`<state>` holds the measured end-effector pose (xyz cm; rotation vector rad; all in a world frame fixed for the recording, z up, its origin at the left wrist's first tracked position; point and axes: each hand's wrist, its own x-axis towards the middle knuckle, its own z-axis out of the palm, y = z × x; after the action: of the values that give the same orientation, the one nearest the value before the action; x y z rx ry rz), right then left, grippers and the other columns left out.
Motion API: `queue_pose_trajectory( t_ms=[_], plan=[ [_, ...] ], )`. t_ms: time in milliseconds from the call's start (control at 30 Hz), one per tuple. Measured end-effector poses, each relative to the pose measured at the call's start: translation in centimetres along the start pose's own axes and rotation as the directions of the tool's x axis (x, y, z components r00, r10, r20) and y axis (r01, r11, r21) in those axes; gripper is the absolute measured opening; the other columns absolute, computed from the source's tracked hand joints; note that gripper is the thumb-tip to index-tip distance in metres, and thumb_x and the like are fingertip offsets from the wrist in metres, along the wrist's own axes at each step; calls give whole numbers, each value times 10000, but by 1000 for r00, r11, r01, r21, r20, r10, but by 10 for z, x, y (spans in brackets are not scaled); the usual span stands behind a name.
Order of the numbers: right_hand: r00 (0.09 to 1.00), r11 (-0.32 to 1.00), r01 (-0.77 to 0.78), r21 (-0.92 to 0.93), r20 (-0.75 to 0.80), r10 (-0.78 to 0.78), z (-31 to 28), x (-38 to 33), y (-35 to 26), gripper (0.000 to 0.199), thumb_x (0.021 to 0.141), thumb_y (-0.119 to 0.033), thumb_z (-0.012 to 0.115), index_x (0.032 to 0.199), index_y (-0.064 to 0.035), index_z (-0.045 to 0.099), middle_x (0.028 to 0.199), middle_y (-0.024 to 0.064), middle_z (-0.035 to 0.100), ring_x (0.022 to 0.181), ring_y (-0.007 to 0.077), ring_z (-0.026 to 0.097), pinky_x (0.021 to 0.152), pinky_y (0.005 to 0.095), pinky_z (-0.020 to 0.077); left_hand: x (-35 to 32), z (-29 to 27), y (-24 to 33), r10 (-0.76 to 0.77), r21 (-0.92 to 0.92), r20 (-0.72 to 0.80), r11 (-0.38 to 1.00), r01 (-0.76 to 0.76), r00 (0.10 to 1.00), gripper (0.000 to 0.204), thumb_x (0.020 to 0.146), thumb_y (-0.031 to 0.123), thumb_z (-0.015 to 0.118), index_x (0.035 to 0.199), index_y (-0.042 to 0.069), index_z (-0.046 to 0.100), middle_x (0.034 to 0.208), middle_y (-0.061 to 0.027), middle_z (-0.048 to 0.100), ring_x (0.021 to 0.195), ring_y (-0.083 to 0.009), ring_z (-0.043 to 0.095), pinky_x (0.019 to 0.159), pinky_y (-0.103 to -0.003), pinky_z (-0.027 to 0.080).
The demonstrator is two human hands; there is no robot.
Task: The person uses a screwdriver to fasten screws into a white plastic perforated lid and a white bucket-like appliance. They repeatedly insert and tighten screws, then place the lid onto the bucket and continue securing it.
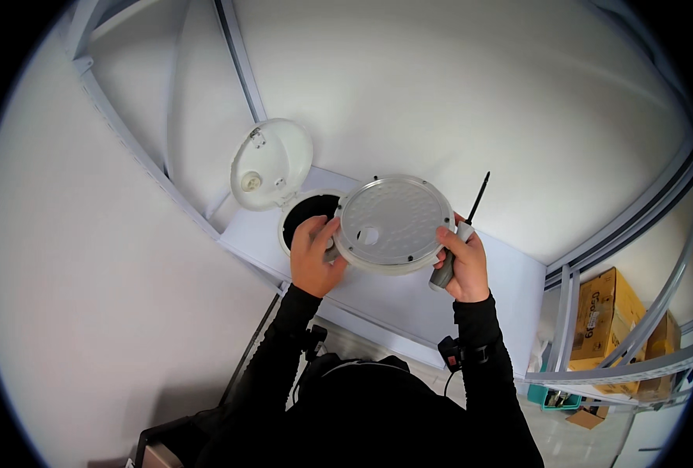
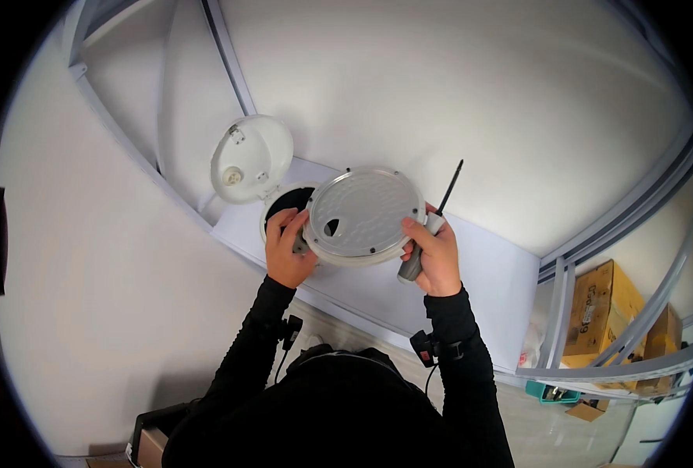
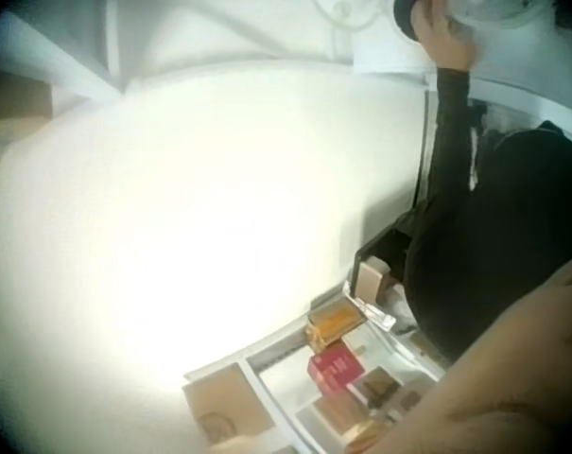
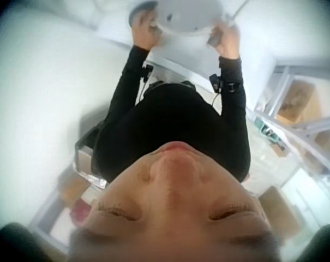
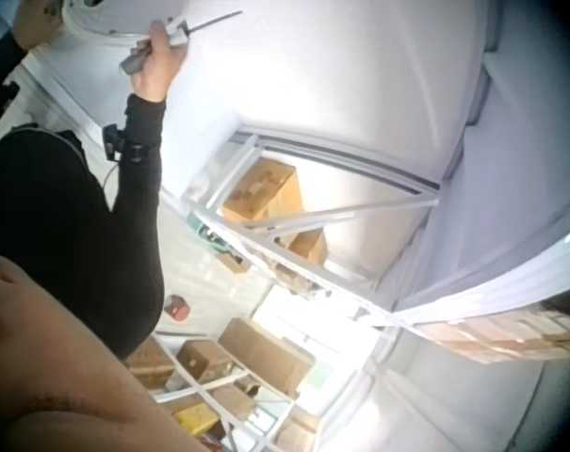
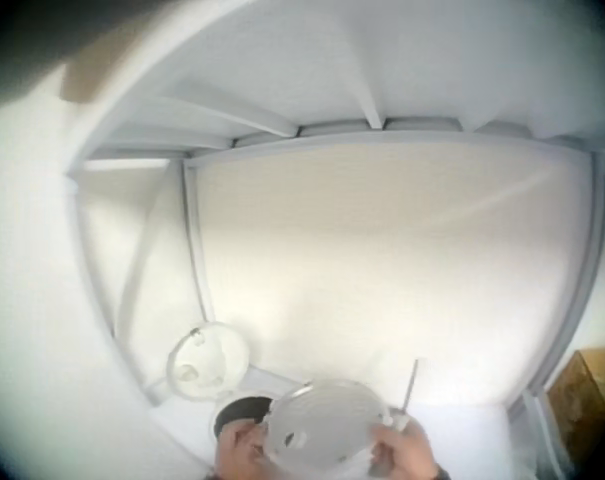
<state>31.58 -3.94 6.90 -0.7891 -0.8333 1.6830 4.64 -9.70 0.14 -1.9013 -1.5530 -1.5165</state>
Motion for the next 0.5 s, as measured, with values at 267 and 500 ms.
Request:
queue_pose_trajectory(
  t_ms=[267,500],
  plan=[
    [995,995,-2,-99,97,12,31,1,11,581,964,-181,783,1434,-1,492,910,48,651,596,109,587,513,272,486,0,-17,-22,87,-45,-88,995,-91,992,350,780,-116,648,1086,25,746,1135,-139,740,1128,-376,723,972,-431,601],
    [961,996,89,-24,266,-79,43,1,24,634,976,-141,754,1497,1,423,973,80,658,598,133,608,518,287,503,-1,-43,-20,12,0,-176,1000,-13,984,293,756,-89,668,1015,26,740,1055,-113,759,1028,-342,755,875,-409,621]
  ],
)
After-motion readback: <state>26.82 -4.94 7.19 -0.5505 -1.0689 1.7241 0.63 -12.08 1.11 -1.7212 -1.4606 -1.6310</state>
